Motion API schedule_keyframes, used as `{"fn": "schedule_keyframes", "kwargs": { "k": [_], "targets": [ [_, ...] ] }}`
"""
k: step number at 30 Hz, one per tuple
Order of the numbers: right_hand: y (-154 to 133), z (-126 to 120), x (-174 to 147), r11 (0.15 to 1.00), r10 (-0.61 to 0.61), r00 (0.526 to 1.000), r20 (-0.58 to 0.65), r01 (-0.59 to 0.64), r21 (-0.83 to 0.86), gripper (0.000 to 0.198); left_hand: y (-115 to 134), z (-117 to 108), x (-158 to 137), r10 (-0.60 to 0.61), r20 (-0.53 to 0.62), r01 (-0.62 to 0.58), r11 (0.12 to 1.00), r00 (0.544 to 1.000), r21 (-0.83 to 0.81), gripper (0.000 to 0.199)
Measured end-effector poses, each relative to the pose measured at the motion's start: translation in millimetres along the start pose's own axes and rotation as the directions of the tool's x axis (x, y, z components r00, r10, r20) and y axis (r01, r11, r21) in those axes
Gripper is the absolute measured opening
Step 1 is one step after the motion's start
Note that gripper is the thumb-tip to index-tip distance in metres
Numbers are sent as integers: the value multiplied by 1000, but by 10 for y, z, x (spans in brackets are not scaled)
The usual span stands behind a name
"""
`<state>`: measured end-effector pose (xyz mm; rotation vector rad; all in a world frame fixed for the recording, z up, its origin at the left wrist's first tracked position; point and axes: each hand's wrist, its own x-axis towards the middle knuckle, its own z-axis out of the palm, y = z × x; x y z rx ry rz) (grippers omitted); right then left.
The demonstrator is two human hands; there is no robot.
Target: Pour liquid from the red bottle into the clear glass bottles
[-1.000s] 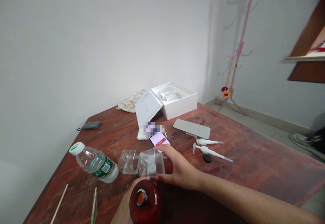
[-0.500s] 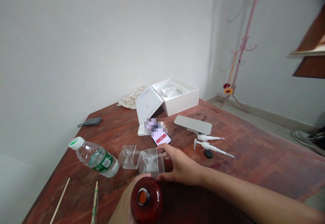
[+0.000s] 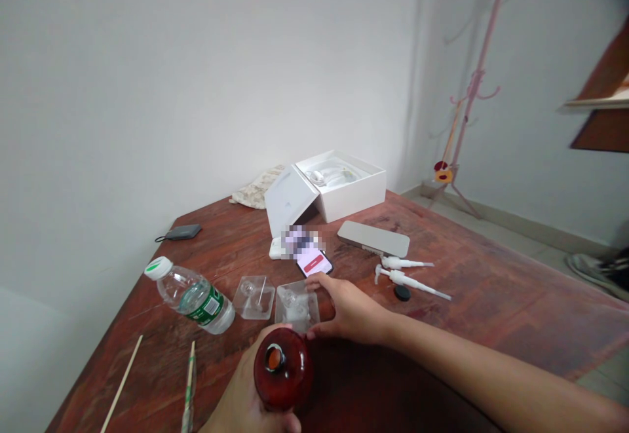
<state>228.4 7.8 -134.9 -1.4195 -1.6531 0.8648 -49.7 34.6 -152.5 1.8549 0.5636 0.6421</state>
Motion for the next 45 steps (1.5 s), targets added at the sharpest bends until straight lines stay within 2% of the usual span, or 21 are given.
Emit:
{"fn": "schedule_keyframes", "kwargs": {
  "k": [7,13,17,20,23,25,28,29,33,38,40,43,45],
  "targets": [
    [2,-64,5,990,36,999,20,-33,-137,82,-191,-188,-123,40,28,-44,985,999,168,112],
    [-17,-159,9,979,46,999,4,-44,-198,81,-55,-241,-106,41,62,-55,967,997,250,109],
    [-17,-196,-3,976,15,1000,9,-13,-216,93,60,-248,-56,33,71,-51,965,997,259,110],
    [-11,-207,-9,971,-7,999,31,14,-237,104,46,-302,-79,34,67,-47,977,997,209,112],
    [-5,-215,-10,960,2,998,60,14,-280,106,-15,-329,-102,50,1,-49,992,999,113,102],
    [1,-221,-14,949,12,996,83,15,-316,111,-38,-303,-67,33,-112,-36,999,993,-26,96],
    [22,-232,-27,946,-33,991,131,73,-314,117,-18,-252,73,-117,-289,59,978,950,-202,82],
    [29,-237,-32,948,-51,989,140,92,-304,117,-5,-248,130,-155,-325,95,977,933,-193,72],
    [34,-259,-47,952,-80,986,143,118,-284,116,-2,-292,300,-96,-374,90,995,922,-34,54],
    [-4,-273,-78,959,-107,988,110,132,-252,120,-177,-278,330,-143,-353,127,990,924,-69,55],
    [0,-279,-90,969,-131,990,44,137,-205,108,-266,-248,329,-143,-363,115,989,921,-98,55],
    [50,-291,-71,986,-143,980,-138,129,-106,60,-366,-213,341,-153,-368,106,984,917,-146,52],
    [98,-298,-31,990,-133,967,-217,117,-84,44,-392,-192,351,-175,-365,118,978,915,-173,51]
  ]
}}
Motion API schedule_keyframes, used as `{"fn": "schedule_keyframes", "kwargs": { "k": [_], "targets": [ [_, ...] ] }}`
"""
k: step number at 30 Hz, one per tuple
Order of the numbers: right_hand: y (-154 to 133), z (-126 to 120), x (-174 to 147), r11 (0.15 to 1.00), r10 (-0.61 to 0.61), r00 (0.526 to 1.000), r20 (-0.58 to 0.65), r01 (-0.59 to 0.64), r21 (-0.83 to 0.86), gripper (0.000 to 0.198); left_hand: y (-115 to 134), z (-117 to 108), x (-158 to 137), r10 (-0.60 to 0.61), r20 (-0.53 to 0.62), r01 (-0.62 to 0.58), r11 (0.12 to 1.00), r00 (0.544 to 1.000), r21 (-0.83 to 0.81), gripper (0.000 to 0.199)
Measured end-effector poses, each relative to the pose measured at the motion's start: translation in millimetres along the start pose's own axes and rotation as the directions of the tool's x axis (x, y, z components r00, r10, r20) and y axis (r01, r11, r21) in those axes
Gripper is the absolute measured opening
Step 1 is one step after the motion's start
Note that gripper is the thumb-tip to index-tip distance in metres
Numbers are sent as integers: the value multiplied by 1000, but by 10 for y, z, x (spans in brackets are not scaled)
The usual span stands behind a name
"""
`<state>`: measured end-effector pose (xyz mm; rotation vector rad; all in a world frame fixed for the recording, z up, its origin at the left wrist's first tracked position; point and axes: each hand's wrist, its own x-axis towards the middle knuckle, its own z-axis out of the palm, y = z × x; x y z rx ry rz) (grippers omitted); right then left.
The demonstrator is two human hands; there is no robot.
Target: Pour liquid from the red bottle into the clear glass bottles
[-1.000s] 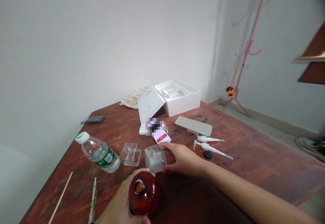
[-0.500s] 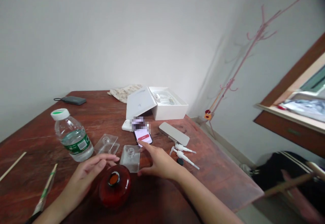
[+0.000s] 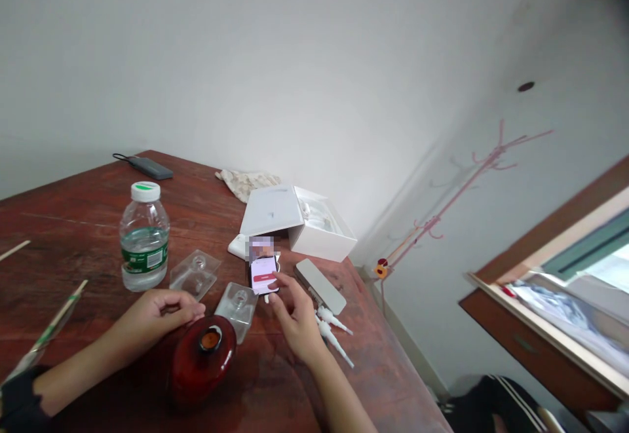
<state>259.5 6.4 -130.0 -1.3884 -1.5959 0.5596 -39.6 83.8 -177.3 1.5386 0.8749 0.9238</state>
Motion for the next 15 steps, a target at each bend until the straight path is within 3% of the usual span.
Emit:
{"fn": "schedule_keyframes", "kwargs": {
  "k": [7,11,15],
  "targets": [
    [73,102,33,995,53,998,-21,-51,82,29,47,96,-38,-70,-39,70,998,997,0,54],
    [48,141,-18,985,90,996,22,-92,149,32,74,67,-22,12,-25,-11,999,1000,49,54],
    [45,109,-19,977,108,994,5,-107,184,35,187,-22,-28,99,-100,-88,991,990,102,51]
  ]
}}
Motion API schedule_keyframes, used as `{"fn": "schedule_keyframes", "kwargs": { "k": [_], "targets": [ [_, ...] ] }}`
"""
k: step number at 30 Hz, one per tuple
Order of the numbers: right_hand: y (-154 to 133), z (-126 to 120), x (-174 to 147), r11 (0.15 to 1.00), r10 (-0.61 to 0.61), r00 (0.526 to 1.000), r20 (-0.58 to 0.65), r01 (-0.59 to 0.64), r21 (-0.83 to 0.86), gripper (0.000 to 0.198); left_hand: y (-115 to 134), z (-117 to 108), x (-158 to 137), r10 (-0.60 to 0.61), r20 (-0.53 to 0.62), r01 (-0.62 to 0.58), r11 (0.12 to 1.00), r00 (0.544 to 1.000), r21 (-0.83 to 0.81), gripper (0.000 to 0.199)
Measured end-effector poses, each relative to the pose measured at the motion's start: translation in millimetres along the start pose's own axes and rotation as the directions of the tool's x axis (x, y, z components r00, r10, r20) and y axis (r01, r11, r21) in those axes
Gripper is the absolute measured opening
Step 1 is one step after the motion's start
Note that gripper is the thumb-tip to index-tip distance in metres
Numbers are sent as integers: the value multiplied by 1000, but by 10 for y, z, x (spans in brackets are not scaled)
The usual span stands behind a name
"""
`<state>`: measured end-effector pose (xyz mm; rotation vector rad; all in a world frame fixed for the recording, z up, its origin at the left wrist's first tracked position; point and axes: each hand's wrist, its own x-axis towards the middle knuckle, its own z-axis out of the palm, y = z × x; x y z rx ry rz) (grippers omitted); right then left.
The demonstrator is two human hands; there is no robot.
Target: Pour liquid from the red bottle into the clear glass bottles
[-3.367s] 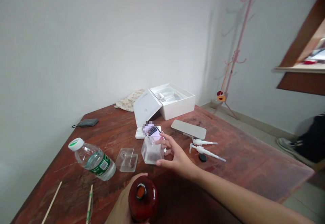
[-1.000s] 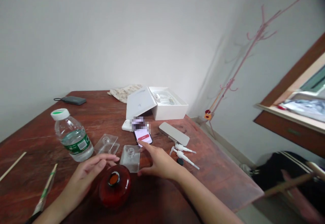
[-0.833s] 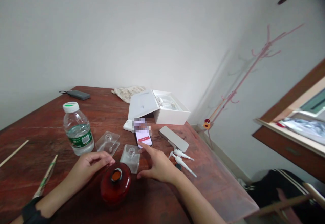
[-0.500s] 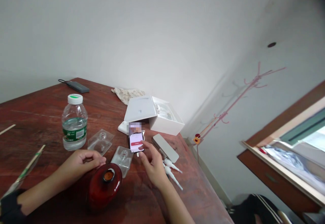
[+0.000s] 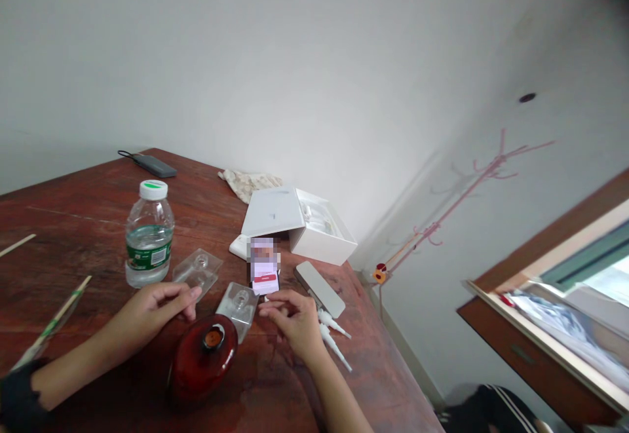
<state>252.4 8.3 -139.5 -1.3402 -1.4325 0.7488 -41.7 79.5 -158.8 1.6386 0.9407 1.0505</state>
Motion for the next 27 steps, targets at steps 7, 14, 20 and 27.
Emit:
{"fn": "schedule_keyframes", "kwargs": {
  "k": [7,14,20,27],
  "targets": [
    [-13,-14,9,999,-33,999,-27,33,-28,40,209,-80,-36,40,-78,-39,999,996,21,47],
    [-64,-69,5,988,-80,996,-32,75,-135,47,299,-21,-35,-12,-49,11,1000,999,-19,48],
    [-92,-68,-4,975,-89,996,25,92,-201,53,479,-29,-44,-34,-19,34,999,999,-12,46],
    [-88,-60,-8,965,-71,992,108,96,-243,52,399,10,-57,-16,-3,16,999,1000,-38,46]
  ]
}}
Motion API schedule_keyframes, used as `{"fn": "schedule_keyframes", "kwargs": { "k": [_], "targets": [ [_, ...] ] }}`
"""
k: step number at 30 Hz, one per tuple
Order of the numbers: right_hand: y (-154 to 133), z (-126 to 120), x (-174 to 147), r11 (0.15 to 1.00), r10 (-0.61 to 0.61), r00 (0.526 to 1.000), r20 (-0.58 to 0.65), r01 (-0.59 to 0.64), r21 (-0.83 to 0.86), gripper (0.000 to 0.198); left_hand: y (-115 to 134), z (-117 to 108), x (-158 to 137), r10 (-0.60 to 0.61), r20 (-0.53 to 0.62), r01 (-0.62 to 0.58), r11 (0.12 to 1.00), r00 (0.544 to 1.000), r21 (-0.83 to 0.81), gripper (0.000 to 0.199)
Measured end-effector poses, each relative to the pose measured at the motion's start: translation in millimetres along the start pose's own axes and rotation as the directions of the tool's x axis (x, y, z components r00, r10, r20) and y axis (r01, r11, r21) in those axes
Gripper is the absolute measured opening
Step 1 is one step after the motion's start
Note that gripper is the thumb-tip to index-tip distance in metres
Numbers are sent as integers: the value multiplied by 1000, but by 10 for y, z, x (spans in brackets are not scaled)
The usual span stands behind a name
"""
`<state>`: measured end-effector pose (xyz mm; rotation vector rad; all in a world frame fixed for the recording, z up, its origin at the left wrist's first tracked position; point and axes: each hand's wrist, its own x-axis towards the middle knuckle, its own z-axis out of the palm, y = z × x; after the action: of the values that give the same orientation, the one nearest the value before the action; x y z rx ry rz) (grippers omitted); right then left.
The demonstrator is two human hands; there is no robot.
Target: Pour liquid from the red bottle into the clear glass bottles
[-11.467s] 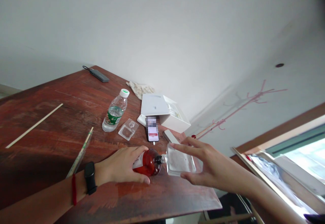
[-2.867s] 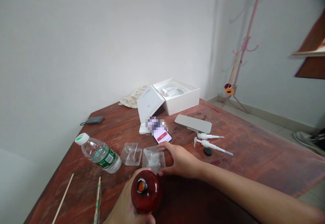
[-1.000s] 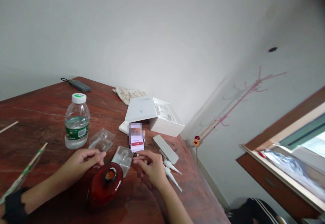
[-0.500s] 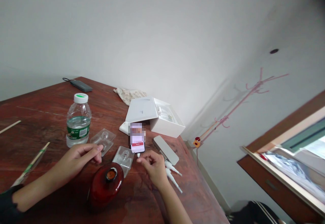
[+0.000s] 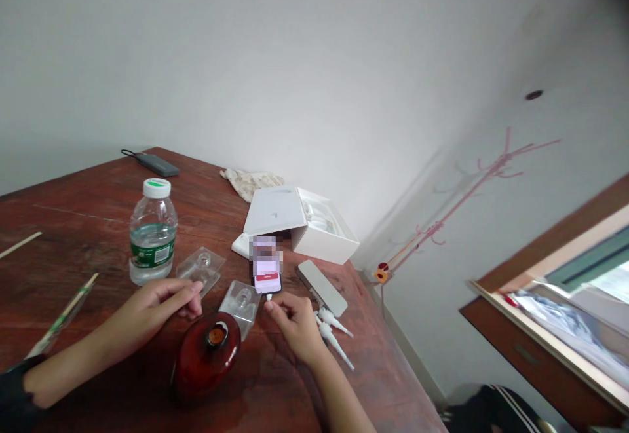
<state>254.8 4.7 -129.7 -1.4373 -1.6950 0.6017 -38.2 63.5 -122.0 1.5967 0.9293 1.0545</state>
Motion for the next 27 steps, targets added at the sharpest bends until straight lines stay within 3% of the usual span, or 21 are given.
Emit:
{"fn": "schedule_keyframes", "kwargs": {
  "k": [7,16,24,27],
  "targets": [
    [-1,7,7,999,13,996,85,-10,-34,48,9,-3,-13,51,30,-51,999,998,-14,49],
    [17,8,19,998,26,991,134,-18,-64,44,-116,4,-14,-9,35,11,998,999,-58,44],
    [41,5,26,997,34,988,149,-22,-80,39,-88,43,-33,-45,28,46,998,999,-42,50],
    [38,4,30,996,36,989,145,-24,-84,37,-141,49,-2,-80,85,79,997,993,19,57]
  ]
}}
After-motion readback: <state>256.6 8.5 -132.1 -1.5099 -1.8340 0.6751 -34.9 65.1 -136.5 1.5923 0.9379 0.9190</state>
